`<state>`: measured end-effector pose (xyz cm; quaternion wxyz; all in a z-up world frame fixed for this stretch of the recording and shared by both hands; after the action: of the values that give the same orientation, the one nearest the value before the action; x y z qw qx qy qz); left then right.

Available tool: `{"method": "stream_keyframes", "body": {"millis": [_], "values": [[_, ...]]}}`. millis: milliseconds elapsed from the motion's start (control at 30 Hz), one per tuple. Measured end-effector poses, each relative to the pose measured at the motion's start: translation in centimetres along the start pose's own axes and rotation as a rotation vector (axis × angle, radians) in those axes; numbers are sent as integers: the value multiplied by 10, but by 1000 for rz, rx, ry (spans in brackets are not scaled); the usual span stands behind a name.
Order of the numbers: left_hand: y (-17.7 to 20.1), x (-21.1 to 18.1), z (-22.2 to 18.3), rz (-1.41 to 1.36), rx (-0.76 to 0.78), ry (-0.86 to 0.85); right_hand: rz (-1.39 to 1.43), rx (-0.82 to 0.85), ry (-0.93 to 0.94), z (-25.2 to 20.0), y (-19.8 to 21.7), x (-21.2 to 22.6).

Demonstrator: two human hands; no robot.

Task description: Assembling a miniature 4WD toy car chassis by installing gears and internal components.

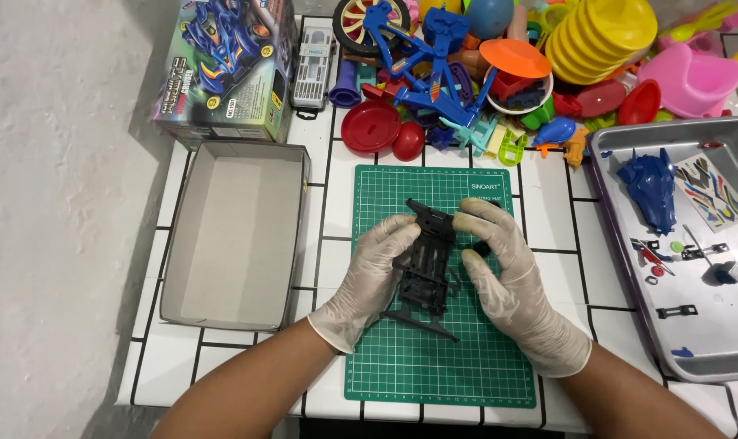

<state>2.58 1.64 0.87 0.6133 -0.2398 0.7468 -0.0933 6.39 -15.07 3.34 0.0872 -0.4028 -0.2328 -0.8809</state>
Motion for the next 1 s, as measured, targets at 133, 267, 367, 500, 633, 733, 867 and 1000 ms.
{"method": "stream_keyframes", "body": {"millis": [133,267,367,500,633,733,867,1000], "values": [[-1,1,-1,-5,6,7,31,19,8,-1,-1,-1],[-2,1,-3,-5,14,14,35,40,8,-1,-3,-2],[-3,-1,-3,-10,11,19,34,36,2,1,-4,0],[-3,-2,-3,-8,13,16,39,23,-8,1,-4,1],[1,4,0,-32,9,9,39,5,-8,4,-3,3],[3,6,1,-68,1,2,23,-8,-10,4,-1,1],[0,2,-3,-64,6,-11,0,-15,-14,4,-1,1],[-1,1,-3,-56,2,-17,-11,-21,-15,4,-1,3]]}}
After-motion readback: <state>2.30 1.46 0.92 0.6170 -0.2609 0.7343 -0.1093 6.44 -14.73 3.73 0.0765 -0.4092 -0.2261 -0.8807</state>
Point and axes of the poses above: each hand's wrist, its own z-axis towards the middle knuckle, its own y-axis out of the back of the hand, x = y × z, the point moved 4 cm from there along z, towards the middle knuckle, and after that the axes turned 8 degrees about z, right-handed, at the moved point
